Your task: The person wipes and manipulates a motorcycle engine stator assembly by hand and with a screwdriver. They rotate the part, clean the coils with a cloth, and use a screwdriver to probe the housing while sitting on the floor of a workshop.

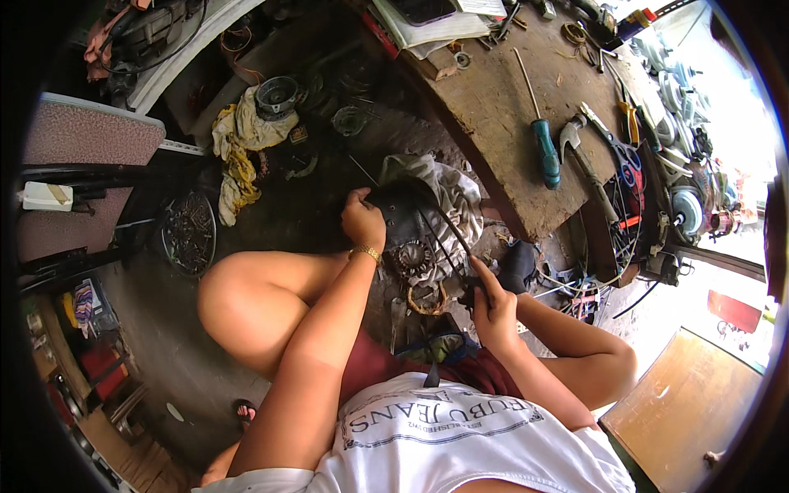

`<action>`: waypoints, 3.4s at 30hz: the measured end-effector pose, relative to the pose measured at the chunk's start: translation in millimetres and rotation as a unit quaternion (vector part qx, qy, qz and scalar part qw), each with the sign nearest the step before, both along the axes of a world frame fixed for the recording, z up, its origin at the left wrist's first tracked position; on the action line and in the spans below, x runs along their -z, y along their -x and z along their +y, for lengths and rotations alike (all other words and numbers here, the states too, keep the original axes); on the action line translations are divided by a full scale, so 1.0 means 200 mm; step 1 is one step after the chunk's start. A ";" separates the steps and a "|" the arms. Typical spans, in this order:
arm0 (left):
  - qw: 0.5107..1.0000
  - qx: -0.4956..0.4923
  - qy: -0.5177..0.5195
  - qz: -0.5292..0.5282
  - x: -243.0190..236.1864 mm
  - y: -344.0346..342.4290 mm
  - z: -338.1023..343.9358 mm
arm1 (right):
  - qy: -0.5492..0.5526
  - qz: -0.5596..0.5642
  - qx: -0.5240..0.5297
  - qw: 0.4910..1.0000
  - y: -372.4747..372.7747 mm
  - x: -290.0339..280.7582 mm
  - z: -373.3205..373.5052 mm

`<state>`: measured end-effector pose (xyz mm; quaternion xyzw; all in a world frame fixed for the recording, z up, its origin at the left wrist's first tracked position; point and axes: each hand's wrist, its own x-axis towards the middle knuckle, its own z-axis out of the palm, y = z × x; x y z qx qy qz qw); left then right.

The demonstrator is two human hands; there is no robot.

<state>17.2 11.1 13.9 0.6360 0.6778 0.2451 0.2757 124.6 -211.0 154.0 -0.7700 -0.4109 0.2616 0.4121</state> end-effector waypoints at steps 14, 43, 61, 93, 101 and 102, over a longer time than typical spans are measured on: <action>1.000 0.014 -0.020 -0.001 0.03 0.02 -0.01 | 0.075 0.073 0.019 0.994 0.01 -0.04 0.02; 0.999 0.007 0.031 0.009 -0.03 0.01 -0.01 | 0.100 0.102 0.044 0.989 0.02 -0.05 0.01; 1.000 0.028 0.003 0.012 -0.03 -0.03 -0.01 | -0.066 -0.044 0.070 0.994 0.02 0.42 0.46; 0.992 -0.018 0.115 -0.051 -0.06 0.03 0.09 | 0.010 -0.027 0.040 0.999 0.00 0.39 0.78; 0.998 0.003 0.033 -0.055 0.04 0.13 0.10 | 0.080 0.041 -0.003 0.996 0.14 -0.18 0.24; 0.998 0.016 0.015 -0.058 0.04 0.11 0.10 | 0.078 0.066 0.013 0.995 0.14 -0.21 0.21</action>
